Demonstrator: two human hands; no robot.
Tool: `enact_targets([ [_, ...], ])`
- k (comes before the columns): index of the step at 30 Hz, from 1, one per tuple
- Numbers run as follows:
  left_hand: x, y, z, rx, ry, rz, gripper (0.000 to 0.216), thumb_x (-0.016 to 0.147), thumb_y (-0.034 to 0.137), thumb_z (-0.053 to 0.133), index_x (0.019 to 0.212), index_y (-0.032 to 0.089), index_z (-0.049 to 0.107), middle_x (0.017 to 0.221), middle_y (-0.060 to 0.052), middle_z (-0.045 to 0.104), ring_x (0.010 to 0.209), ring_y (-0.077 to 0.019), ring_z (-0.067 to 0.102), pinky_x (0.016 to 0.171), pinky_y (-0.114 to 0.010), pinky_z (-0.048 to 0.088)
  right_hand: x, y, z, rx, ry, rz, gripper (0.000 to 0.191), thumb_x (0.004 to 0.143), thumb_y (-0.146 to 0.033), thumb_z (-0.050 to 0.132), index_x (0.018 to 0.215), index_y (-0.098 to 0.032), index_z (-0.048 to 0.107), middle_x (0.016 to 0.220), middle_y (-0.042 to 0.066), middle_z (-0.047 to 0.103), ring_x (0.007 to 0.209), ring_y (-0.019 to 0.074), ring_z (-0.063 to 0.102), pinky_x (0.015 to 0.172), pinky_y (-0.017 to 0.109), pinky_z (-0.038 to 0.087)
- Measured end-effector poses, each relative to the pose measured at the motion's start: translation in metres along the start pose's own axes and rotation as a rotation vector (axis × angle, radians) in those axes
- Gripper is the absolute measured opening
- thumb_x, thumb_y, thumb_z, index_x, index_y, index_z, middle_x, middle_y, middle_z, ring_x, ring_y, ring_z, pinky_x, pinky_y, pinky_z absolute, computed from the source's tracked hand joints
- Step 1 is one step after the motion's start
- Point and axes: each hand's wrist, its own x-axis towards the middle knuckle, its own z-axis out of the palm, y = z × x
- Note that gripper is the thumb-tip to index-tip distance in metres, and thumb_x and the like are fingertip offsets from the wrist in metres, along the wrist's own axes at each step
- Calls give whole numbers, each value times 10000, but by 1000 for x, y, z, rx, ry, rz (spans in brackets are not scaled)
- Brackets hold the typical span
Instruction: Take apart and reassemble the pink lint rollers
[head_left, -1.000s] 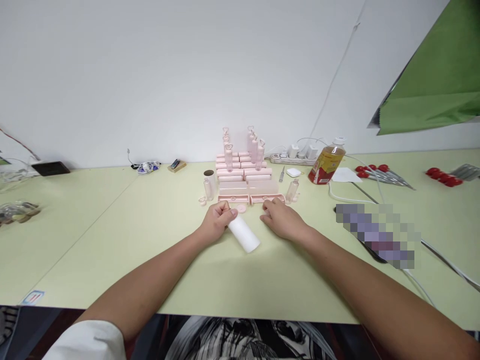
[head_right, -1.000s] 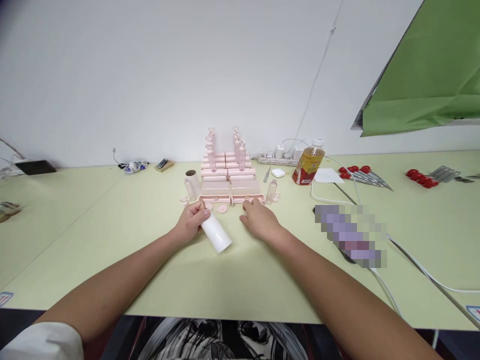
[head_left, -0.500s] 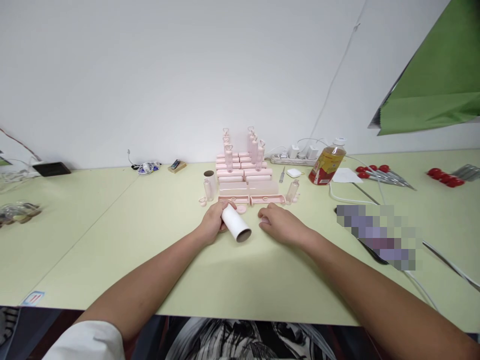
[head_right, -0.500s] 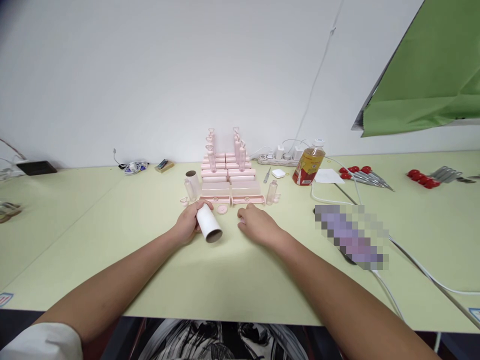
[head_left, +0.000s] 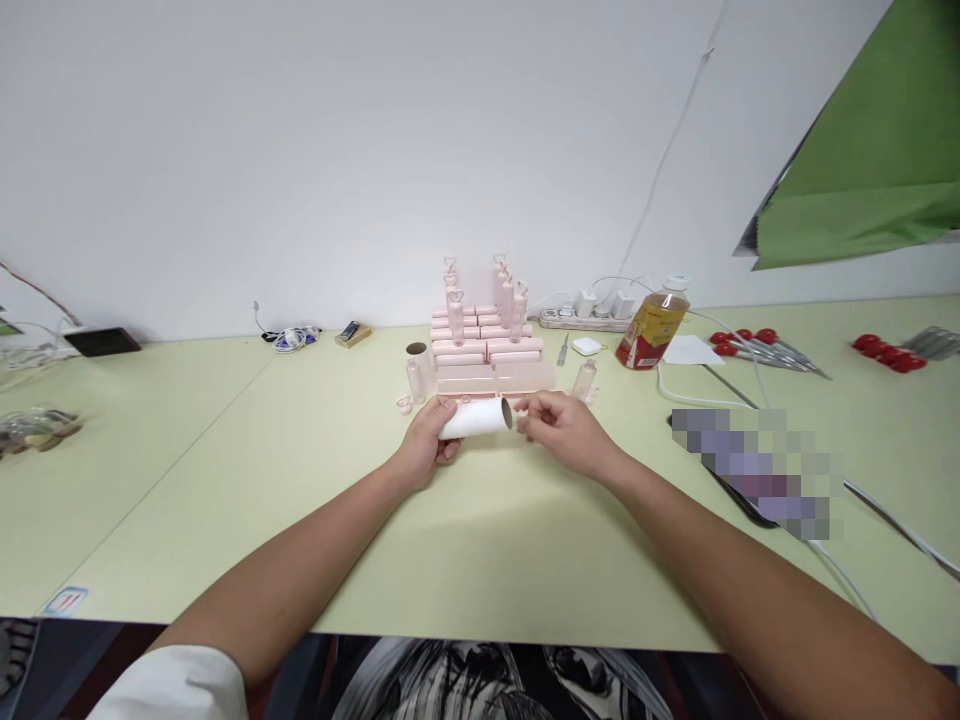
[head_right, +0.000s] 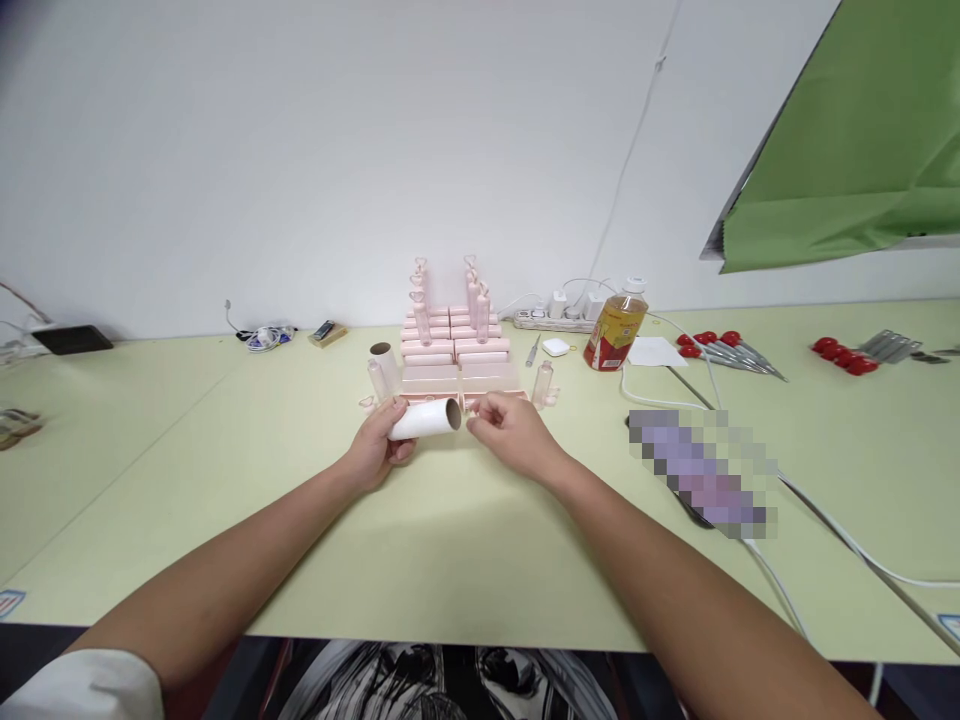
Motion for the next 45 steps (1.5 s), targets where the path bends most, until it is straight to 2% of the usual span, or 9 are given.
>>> enact_targets([
  [4,0,-3,1,87,45,-20,349,830,531,562,914,213,442,550,65,483,354,-55,362,363,-165,155,-1,-2,6,278,107,-104,270,782,-393,652,664,-193,514,1116,120,677,969,228,640,801,357,484],
  [11,-2,-2,6,139,50,-38,404,821,594,553,909,208,474,552,72,443,353,-54,368,360,-162,167,-6,4,14,149,105,-99,232,779,-384,665,697,-207,539,988,86,716,965,245,652,763,365,501],
  [22,-2,-2,6,151,10,-32,423,850,578,512,988,179,543,553,56,453,362,-55,350,353,-177,158,-8,2,12,89,40,-155,200,833,-378,642,818,-216,526,1192,109,672,1059,232,641,872,395,504],
  [27,0,-1,6,68,56,-61,467,837,568,518,1094,181,566,533,53,464,354,-65,357,354,-178,166,-9,3,11,66,3,-218,289,809,-393,682,1017,-233,562,1323,102,571,1175,244,574,972,450,479],
  [31,2,2,5,-18,95,-70,452,830,545,529,1110,194,580,558,42,491,360,-62,361,350,-177,178,-9,0,9,62,221,-308,303,830,-350,648,1101,-257,549,1302,98,485,997,199,602,826,388,551],
  [36,3,2,5,-81,160,-80,400,818,525,548,1036,191,569,569,40,499,357,-58,357,343,-175,178,-13,-6,13,144,523,-223,416,824,-311,598,1196,-280,415,1162,81,451,910,180,558,677,308,539],
  [41,0,4,6,-89,198,-59,405,822,529,537,1043,191,561,525,54,469,353,-65,346,345,-177,191,-24,-17,22,99,-54,-124,614,788,-275,635,1330,-295,346,987,44,543,740,162,581,561,273,503],
  [43,-1,6,6,-83,204,-46,394,809,532,556,1006,191,551,522,58,466,355,-63,353,346,-173,196,-26,-18,25,94,-79,-156,597,803,-259,616,1334,-304,349,1091,66,555,773,163,592,549,262,491],
  [45,-2,8,6,-87,182,-13,384,788,532,587,961,194,525,548,56,490,362,-61,376,344,-171,208,-25,-16,23,93,39,-226,519,816,-247,593,1291,-293,388,1199,84,540,833,169,596,567,263,490],
])
